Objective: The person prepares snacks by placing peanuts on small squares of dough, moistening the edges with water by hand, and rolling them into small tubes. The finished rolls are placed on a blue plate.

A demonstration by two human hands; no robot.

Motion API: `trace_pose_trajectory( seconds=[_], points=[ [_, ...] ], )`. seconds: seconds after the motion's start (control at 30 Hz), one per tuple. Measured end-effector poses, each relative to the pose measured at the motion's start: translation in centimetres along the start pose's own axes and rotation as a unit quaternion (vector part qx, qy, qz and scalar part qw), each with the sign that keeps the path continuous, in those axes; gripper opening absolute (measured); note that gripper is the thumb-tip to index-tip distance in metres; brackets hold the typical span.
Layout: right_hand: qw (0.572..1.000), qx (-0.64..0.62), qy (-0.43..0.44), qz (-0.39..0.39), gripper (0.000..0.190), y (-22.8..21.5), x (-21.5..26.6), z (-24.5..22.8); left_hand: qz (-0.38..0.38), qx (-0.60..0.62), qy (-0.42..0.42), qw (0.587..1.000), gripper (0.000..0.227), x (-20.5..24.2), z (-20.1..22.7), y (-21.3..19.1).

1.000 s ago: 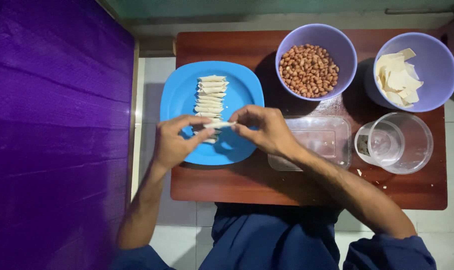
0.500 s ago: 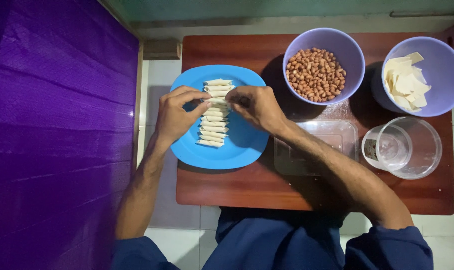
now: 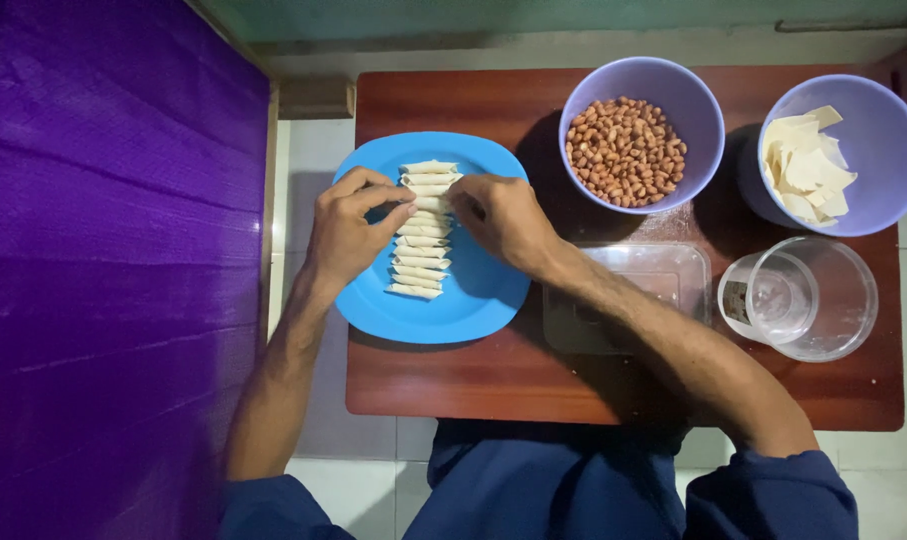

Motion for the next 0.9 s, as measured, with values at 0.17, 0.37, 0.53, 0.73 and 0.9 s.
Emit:
trace_pose_trajectory(
  seconds=[0.17, 0.37, 0.53, 0.73, 0.9],
  points=[
    [1.000, 0.024, -0.011, 0.001, 0.015, -0.2, -0.3, -0.4, -0.007, -0.001, 0.003, 1.000, 0.010, 0.0, 0.5, 0.0],
    [0.999, 0.054, -0.009, 0.002, 0.014, -0.6, -0.4, -1.0, -0.010, 0.000, 0.008, 1.000, 0.012, 0.0, 0.5, 0.2],
    [0.998, 0.053, -0.010, 0.006, 0.017, -0.6, 0.0, -0.8, -0.015, 0.006, 0.011, 1.000, 0.012, 0.0, 0.5, 0.3],
    [0.999, 0.044, -0.022, 0.022, 0.018, -2.7, 0.5, -2.5, -0.022, 0.015, -0.001, 1.000, 0.013, -0.4, 1.6, -0.4],
    [0.990, -0.001, -0.077, 0.121, 0.020, -8.0, 3.4, -6.3, 0.067, -0.011, 0.016, 0.998, 0.012, -1.3, 1.8, -2.5]
  ],
)
Point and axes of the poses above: each hand's wrist, its own x-axis away from the middle knuckle, its own y-axis out of the palm, z = x × y, the point moved 5 cm from there along -x, towards the middle knuckle, and after that the axes turned 13 degrees about z, right-handed, at the moved point
